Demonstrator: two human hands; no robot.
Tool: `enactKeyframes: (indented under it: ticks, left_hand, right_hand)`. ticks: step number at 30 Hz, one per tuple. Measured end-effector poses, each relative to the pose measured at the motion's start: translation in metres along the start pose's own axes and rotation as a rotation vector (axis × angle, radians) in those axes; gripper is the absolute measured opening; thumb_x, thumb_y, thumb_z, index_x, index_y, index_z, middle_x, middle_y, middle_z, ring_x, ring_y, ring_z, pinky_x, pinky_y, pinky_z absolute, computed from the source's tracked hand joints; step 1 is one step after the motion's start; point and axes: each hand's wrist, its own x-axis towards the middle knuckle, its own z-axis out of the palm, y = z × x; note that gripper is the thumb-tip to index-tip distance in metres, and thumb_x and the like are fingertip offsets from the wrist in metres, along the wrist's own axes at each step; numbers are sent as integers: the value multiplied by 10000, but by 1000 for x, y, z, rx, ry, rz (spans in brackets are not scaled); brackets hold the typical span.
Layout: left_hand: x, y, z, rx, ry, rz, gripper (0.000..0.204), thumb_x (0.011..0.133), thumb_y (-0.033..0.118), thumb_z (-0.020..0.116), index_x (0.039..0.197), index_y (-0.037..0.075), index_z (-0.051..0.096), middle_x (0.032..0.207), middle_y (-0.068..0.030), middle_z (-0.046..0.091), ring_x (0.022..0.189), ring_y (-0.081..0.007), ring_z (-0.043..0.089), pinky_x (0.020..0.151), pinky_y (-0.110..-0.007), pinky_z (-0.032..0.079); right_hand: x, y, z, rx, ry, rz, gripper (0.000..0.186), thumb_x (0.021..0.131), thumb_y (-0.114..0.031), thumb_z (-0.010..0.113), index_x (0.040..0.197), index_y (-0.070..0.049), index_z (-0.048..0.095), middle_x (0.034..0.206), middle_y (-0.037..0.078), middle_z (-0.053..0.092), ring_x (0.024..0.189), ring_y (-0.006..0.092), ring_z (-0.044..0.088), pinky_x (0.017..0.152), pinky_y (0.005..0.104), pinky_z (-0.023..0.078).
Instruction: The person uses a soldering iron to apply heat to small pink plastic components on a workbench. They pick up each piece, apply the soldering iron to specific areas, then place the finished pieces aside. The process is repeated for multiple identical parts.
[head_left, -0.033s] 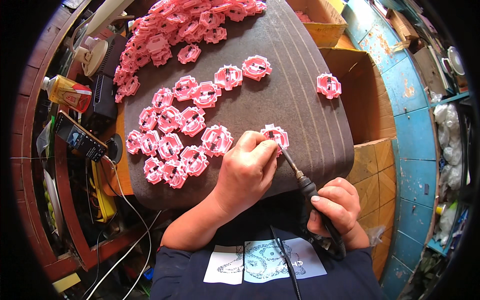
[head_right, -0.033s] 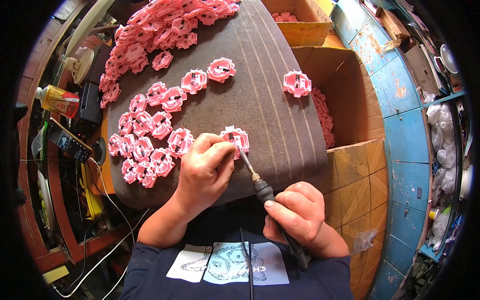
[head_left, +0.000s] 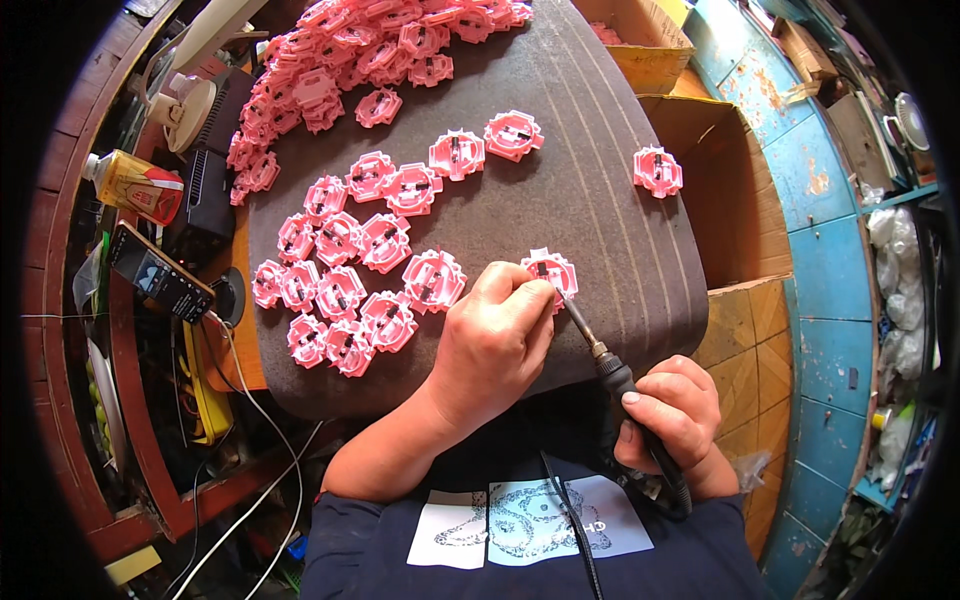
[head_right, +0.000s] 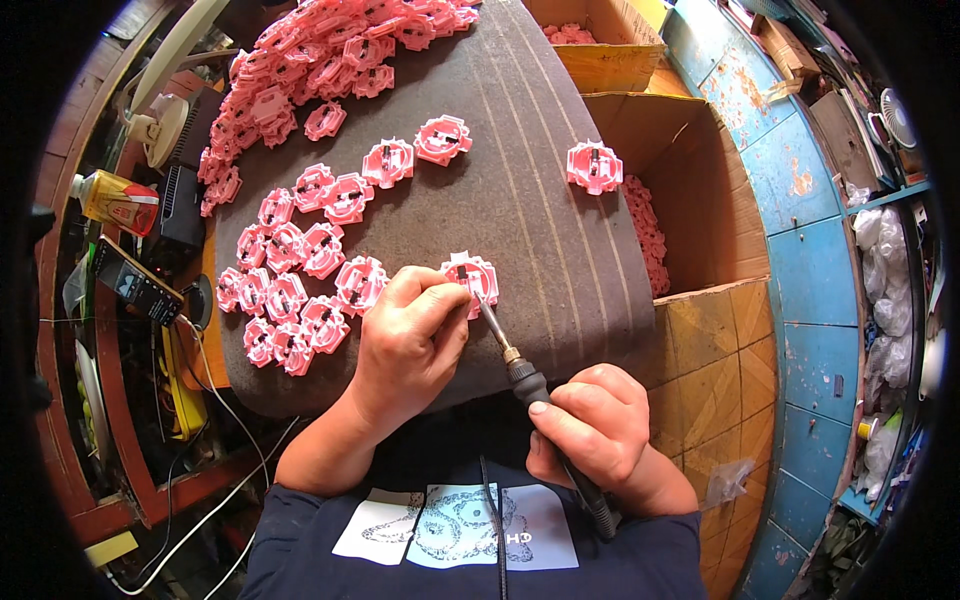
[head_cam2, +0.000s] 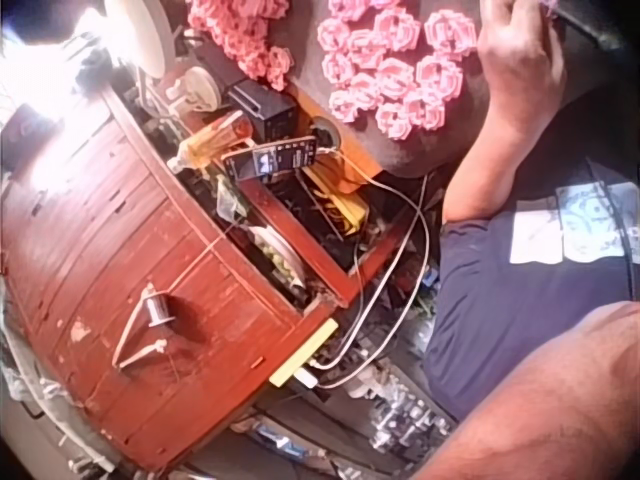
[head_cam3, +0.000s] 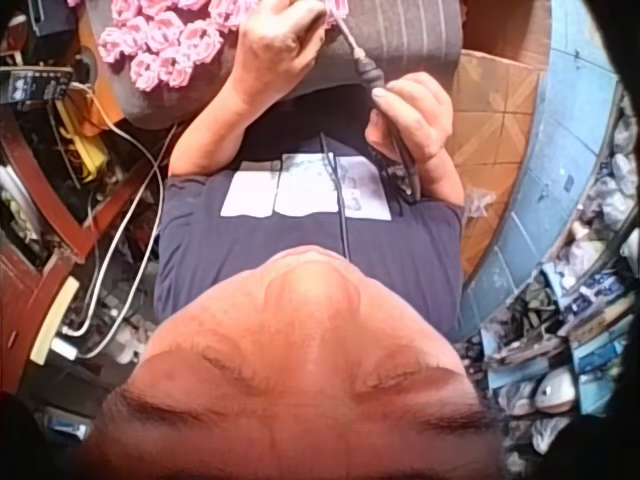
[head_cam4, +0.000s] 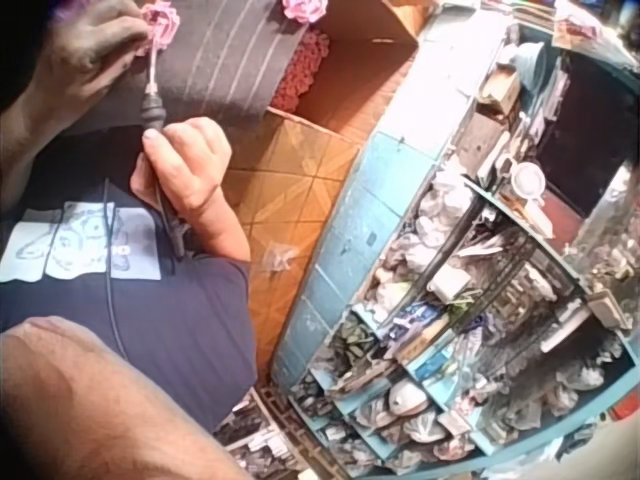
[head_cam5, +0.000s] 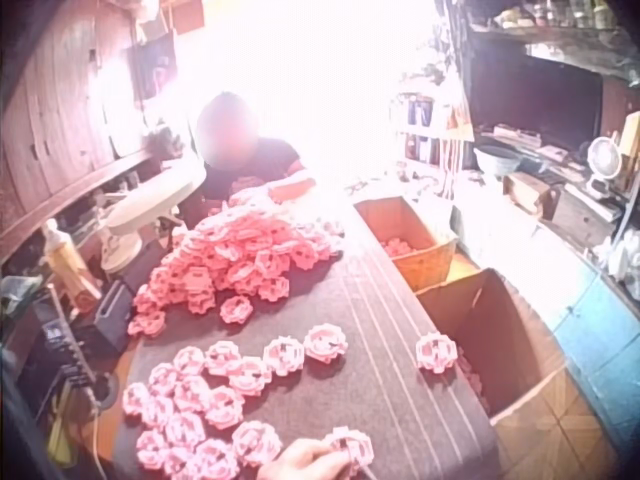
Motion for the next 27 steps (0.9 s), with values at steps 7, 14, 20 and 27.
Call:
enactKeyframes:
  ticks: [7,14,20,27]
  left_hand:
    - [1,0,0,5,4,3,121,863,-24,764,953,2,687,948,-152,636,814,-327,687,714,-409,578]
    - [0,0,1,-2,1,-13,126,861,-26,765,957,2,689,949,-152,637,825,-326,687,716,-410,578]
    - [0,0,1,-9,0,-6,139,847,-36,763,959,-1,689,950,-153,642,832,-330,688,720,-414,579]
    - [0,-2,2,-2,5,1,143,838,-45,757,954,-1,686,951,-156,640,825,-331,688,717,-411,583]
  right_hand:
    - [0,0,1,6,2,4,354,763,-7,732,1111,-26,669,832,108,639,609,251,586,531,360,480]
    - [0,-1,0,1,-2,6,364,762,-4,736,1118,-20,662,831,109,642,608,251,587,526,356,479]
    - [1,-1,-2,6,14,16,328,807,-31,732,1124,-2,653,847,127,654,619,260,602,542,365,500]
    - [-4,4,1,-20,176,116,330,968,-134,738,1240,10,619,992,191,653,798,298,639,675,387,533]
